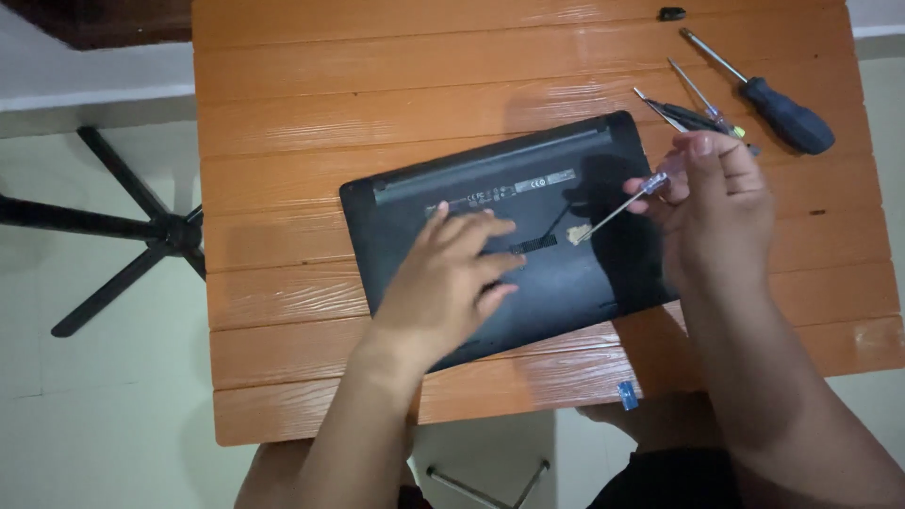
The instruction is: Removing screws from the bottom of a laptop and prying the case open using a screwdriver.
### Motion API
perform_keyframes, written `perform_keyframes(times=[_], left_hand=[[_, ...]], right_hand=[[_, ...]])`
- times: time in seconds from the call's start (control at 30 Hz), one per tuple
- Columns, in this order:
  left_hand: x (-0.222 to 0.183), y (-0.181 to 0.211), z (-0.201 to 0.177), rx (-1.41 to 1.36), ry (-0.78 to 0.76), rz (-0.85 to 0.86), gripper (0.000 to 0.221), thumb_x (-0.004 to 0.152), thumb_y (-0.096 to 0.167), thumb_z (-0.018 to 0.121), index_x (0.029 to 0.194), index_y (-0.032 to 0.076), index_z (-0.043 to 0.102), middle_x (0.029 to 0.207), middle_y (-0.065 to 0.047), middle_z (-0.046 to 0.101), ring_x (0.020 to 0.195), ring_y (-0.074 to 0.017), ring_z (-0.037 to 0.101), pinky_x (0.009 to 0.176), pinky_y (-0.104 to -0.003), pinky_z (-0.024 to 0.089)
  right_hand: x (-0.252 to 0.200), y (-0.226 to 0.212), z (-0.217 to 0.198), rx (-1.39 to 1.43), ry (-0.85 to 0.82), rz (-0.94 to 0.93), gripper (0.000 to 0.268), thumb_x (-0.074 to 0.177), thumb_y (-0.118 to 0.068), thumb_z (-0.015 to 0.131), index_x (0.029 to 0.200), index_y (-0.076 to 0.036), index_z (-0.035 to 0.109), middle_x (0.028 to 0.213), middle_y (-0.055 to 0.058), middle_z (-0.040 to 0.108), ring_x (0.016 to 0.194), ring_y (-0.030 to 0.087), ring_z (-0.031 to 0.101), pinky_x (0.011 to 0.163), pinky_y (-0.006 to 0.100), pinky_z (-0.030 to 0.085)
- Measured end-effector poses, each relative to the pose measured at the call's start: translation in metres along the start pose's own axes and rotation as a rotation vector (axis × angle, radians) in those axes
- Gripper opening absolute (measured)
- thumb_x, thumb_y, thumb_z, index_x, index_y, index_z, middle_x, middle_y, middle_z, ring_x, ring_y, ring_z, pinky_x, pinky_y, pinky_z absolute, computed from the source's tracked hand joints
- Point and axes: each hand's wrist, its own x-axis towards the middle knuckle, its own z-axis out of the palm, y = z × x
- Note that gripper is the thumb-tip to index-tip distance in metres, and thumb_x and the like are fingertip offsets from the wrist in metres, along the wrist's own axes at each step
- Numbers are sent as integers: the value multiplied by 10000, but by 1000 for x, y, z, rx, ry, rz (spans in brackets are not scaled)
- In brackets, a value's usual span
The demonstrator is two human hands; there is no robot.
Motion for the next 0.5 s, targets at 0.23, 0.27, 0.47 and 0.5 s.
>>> perform_keyframes(times=[0.23, 0.27, 0.47, 0.5], left_hand=[[2, 11, 14, 237, 37, 51, 507, 712, 483, 895, 1074, 175, 722, 1302, -67, 617, 1325, -295, 528, 1148, -681, 319], [2, 13, 17, 292, 61, 58, 559, 709, 562, 877, 1074, 170, 715, 1276, -73, 613, 1299, -308, 532, 1126, -697, 326], [8, 24, 27, 380, 108, -3, 587, 732, 661, 825, 1024, 166, 709, 1230, -82, 597, 1240, -328, 532, 1116, -747, 314], [9, 24, 28, 370, 128, -9, 587, 728, 657, 837, 1010, 160, 702, 1212, -87, 584, 1214, -338, 536, 1116, -753, 305]], right_hand=[[4, -5, -4, 29, 27, 64, 233, 1036, -357, 620, 1101, -133, 609, 873, 29, 605, 747, 190, 717, 620, 244, 623], [5, -4, -5, 44, 19, 67, 228, 1030, -356, 633, 1086, -137, 608, 865, 25, 605, 745, 194, 716, 627, 257, 627], [4, -7, -1, 31, 49, 125, 155, 1044, -307, 611, 1025, -156, 585, 845, 8, 586, 707, 209, 712, 574, 256, 575], [3, -9, 2, 0, 78, 142, 130, 1055, -280, 600, 1009, -159, 588, 785, -6, 570, 684, 207, 714, 552, 246, 550]])
